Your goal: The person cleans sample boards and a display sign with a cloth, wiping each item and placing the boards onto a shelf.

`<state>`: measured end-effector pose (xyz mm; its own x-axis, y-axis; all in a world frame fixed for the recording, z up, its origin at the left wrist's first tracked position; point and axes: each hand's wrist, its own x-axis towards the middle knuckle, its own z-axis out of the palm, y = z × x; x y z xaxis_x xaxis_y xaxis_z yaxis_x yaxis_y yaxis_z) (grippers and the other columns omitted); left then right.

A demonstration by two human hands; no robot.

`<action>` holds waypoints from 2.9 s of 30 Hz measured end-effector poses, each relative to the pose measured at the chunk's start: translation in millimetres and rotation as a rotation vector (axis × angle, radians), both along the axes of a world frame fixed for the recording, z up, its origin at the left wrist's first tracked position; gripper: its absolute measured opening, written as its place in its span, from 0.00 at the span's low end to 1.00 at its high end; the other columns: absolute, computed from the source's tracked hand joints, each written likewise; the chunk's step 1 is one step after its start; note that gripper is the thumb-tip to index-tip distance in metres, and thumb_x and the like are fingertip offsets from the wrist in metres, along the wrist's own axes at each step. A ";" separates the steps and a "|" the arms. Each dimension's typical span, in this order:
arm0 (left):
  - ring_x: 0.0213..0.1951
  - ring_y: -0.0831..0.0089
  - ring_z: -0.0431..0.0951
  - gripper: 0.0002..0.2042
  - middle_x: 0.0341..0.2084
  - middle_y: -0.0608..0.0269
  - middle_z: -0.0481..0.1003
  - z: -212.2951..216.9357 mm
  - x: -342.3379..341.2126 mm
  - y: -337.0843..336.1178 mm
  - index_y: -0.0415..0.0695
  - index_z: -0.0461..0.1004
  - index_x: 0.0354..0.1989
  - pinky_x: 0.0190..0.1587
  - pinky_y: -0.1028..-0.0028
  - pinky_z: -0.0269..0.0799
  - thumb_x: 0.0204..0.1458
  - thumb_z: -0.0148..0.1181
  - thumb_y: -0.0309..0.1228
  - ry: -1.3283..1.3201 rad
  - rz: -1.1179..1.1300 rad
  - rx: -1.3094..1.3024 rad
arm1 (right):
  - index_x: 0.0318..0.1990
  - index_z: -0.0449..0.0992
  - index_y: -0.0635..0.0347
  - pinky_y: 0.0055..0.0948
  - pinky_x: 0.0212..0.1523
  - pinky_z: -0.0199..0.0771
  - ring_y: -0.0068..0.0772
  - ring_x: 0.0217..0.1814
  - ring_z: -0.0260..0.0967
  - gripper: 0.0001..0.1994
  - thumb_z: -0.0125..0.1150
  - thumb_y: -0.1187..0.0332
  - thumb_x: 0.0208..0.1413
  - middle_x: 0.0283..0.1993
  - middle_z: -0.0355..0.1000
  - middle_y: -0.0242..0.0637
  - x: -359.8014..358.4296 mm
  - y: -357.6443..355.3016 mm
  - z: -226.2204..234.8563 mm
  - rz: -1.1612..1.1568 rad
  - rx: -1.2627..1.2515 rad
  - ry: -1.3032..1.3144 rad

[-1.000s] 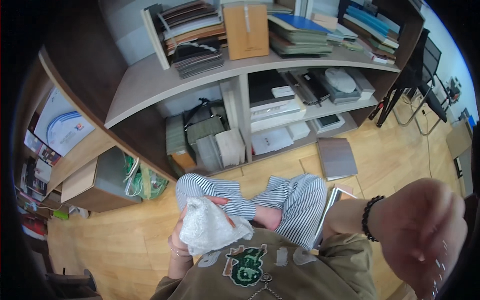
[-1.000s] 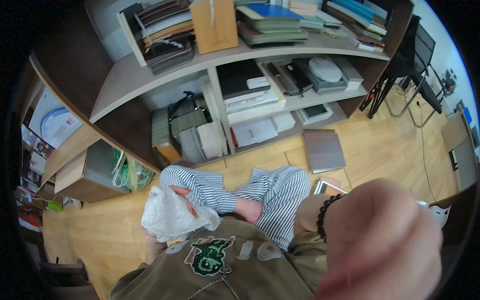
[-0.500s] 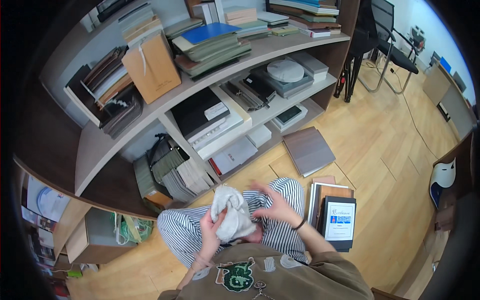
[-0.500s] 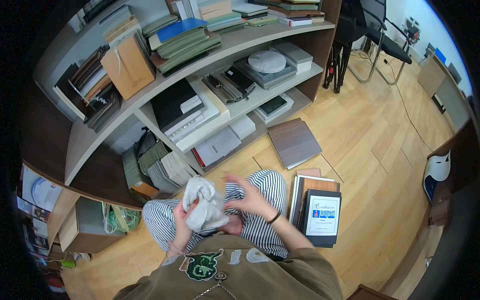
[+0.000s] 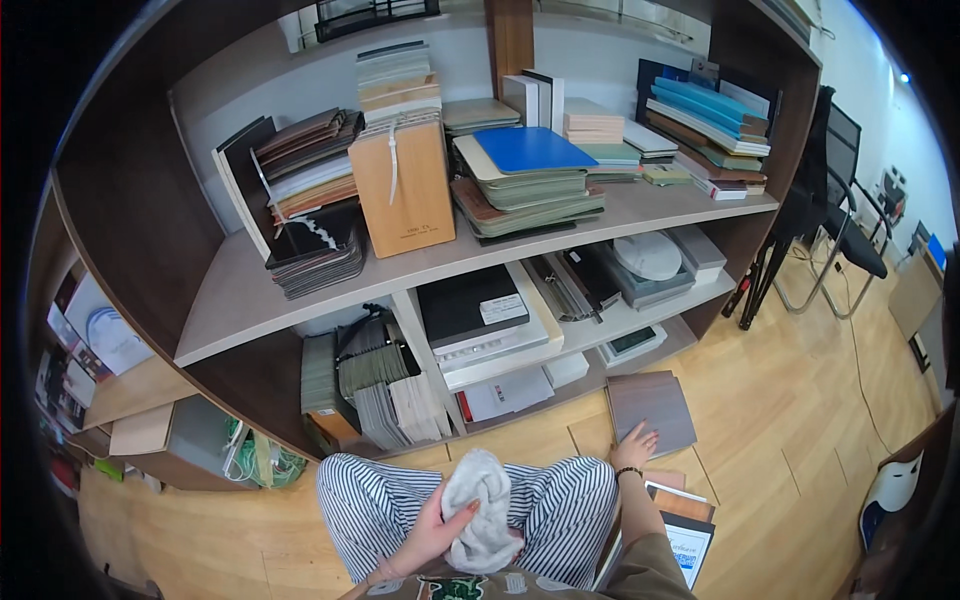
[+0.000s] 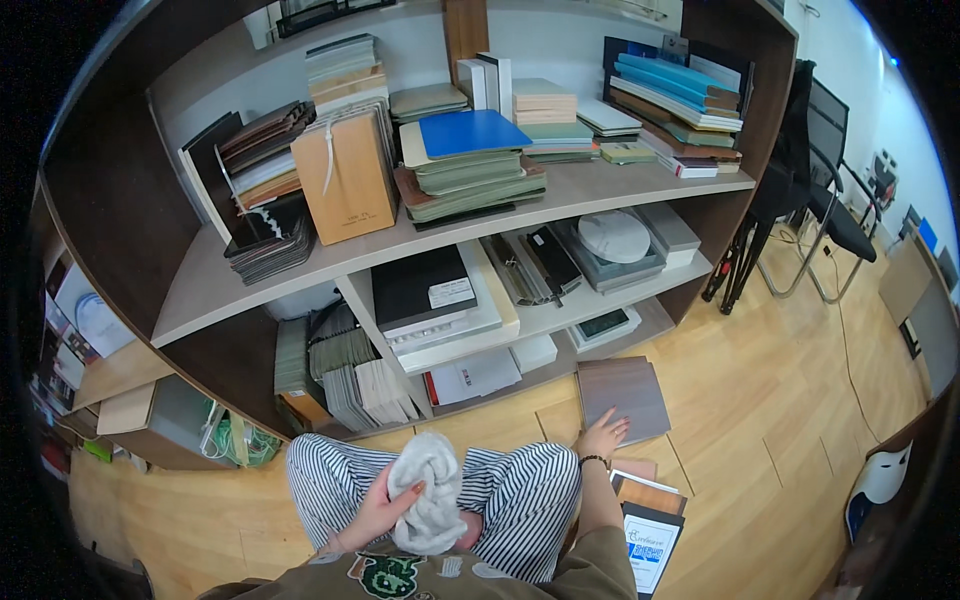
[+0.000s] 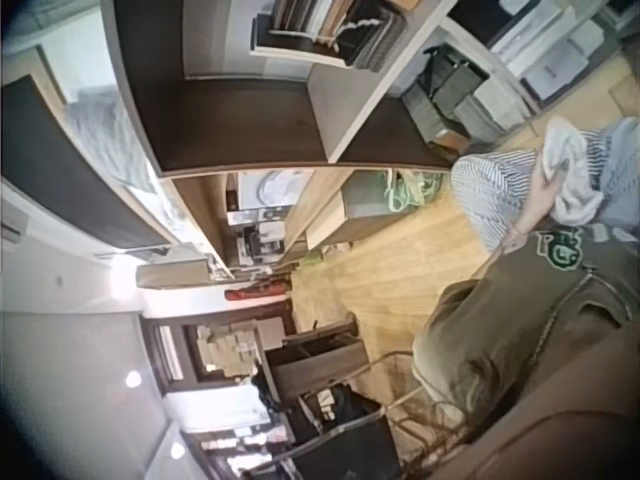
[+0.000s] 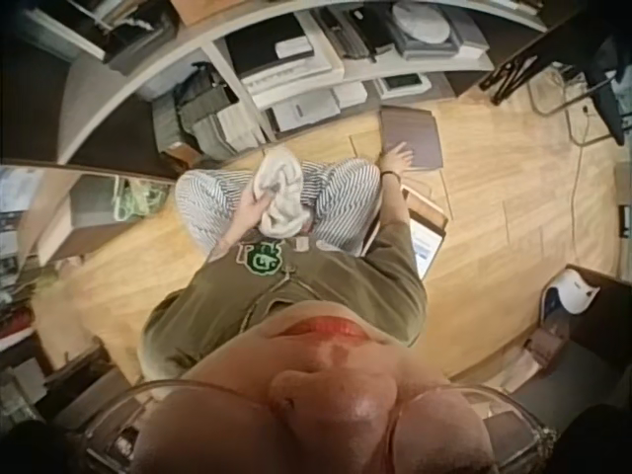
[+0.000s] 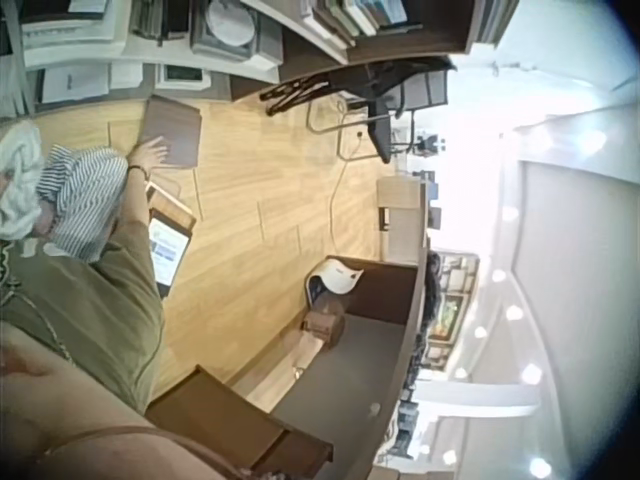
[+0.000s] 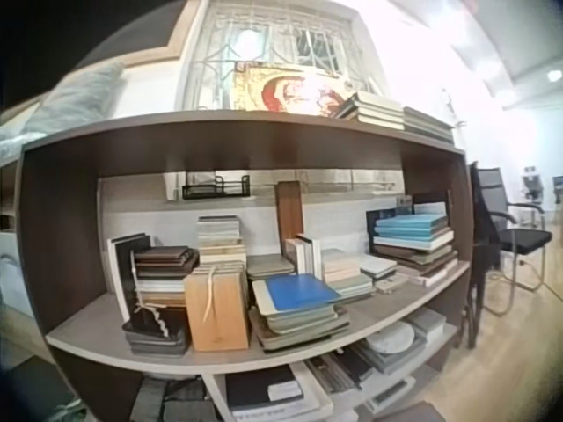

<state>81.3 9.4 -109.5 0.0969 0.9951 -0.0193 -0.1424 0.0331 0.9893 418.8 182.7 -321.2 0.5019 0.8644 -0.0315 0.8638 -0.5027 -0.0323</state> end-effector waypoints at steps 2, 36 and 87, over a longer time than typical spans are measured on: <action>0.47 0.78 0.66 0.23 0.46 0.61 0.67 -5.8 5.2 4.3 0.36 0.56 0.55 0.49 0.77 0.62 0.50 0.54 0.23 -0.017 0.031 0.006 | 0.62 0.41 0.67 0.44 0.62 0.41 0.59 0.64 0.44 0.41 0.56 0.56 0.46 0.60 0.45 0.68 -4.2 4.2 2.9 0.031 -0.052 -0.003; 0.58 0.62 0.57 0.27 0.57 0.54 0.56 -7.2 -8.2 -25.7 0.43 0.49 0.61 0.60 0.63 0.51 0.55 0.46 0.38 -1.040 -0.363 -0.277 | 0.39 0.67 0.66 0.37 0.30 0.69 0.45 0.28 0.69 0.14 0.49 0.78 0.41 0.25 0.69 0.48 -141.4 -191.1 343.6 0.919 0.263 0.130; 0.54 0.57 0.61 0.24 0.53 0.55 0.62 61.8 -81.4 -80.0 0.43 0.60 0.54 0.56 0.56 0.54 0.53 0.47 0.45 -1.120 0.234 -0.095 | 0.57 0.56 0.62 0.40 0.55 0.60 0.42 0.57 0.58 0.24 0.39 0.55 0.58 0.57 0.59 0.45 -141.4 -175.5 250.5 0.798 0.420 2.744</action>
